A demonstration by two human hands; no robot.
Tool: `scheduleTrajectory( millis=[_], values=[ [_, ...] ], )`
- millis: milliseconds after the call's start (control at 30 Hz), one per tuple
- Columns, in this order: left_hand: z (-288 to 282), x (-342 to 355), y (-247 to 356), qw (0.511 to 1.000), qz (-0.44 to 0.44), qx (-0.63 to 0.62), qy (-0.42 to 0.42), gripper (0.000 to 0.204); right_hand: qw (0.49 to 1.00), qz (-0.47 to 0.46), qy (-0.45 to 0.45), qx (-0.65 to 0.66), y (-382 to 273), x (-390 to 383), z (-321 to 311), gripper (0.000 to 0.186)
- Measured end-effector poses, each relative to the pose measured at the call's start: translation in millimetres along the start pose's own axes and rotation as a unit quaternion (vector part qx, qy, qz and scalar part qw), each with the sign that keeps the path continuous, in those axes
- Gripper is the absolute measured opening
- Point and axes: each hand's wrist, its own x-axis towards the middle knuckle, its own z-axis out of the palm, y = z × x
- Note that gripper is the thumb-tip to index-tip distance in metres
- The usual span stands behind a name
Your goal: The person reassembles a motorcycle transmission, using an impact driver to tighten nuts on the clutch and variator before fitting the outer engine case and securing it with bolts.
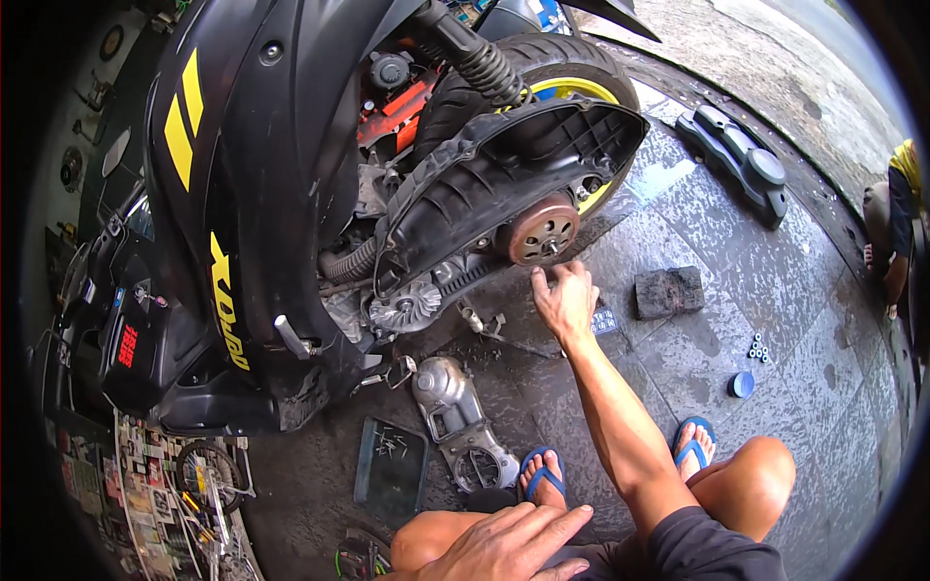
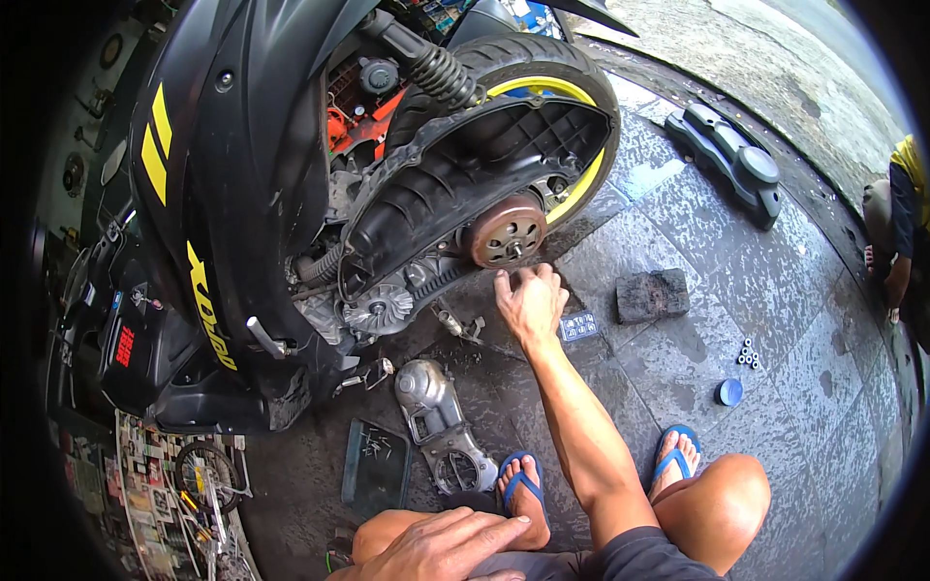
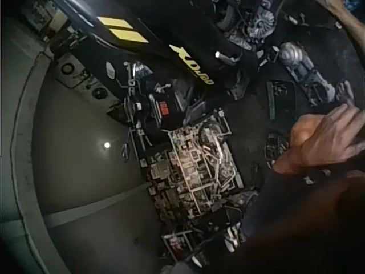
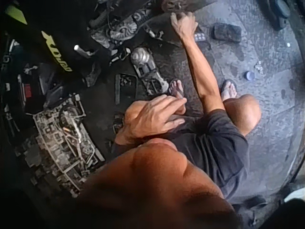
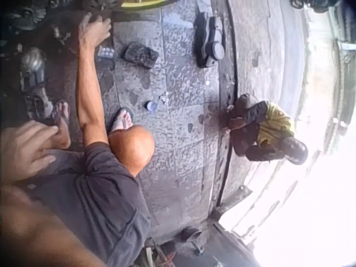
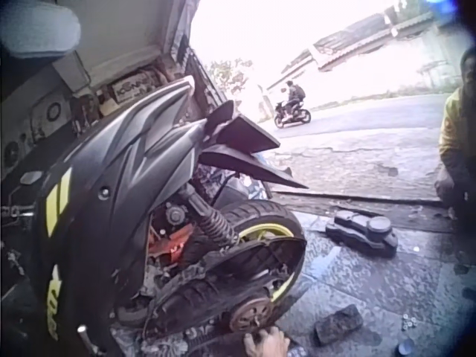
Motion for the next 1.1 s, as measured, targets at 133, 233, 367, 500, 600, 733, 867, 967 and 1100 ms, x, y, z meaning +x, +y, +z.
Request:
scheduleTrajectory(
  millis=[133, 233, 367, 500, 600, 733, 867, 967, 1100],
  values=[
    [-0.7, -2.1, 0.3, 1.000, -0.003, -0.001, -0.005, 0.052, 0.974, -0.088, 0.181, 0.103, -0.2, 12.6, 1.0, 0.047],
    [3.7, -3.2, -2.0, 0.999, -0.019, -0.006, -0.025, 0.052, 0.977, -0.103, 0.181, 0.032, -0.4, 22.1, 3.3, 0.038],
    [10.1, -0.4, -6.9, 0.999, -0.015, -0.008, -0.029, 0.052, 0.988, -0.010, 0.120, 0.099, -3.2, 31.1, 0.4, 0.040],
    [10.0, 2.5, -5.1, 0.998, -0.019, 0.016, -0.052, 0.054, 0.912, 0.169, -0.022, 0.372, -6.2, 37.7, -6.2, 0.049],
    [9.2, 6.1, -2.4, 0.996, -0.027, 0.039, -0.070, 0.056, 0.647, 0.336, -0.203, 0.654, 0.7, 40.7, 1.0, 0.051],
    [11.1, 11.6, -4.3, 0.998, -0.024, 0.033, -0.056, 0.057, 0.802, 0.231, -0.110, 0.540, 49.0, 35.4, 11.4, 0.048],
    [8.7, 9.4, -8.7, 0.995, -0.058, 0.050, -0.057, 0.056, 0.971, 0.205, 0.106, -0.060, 158.7, 28.2, -23.3, 0.058],
    [5.1, 8.4, -14.6, 0.996, -0.057, 0.061, -0.032, 0.057, 0.946, 0.182, -0.005, -0.269, 244.9, 27.1, -66.3, 0.087],
    [2.8, 21.2, -30.0, 0.993, -0.107, 0.019, -0.051, 0.058, 0.974, 0.052, -0.067, -0.212, 305.3, 27.7, -90.7, 0.080]
  ],
)
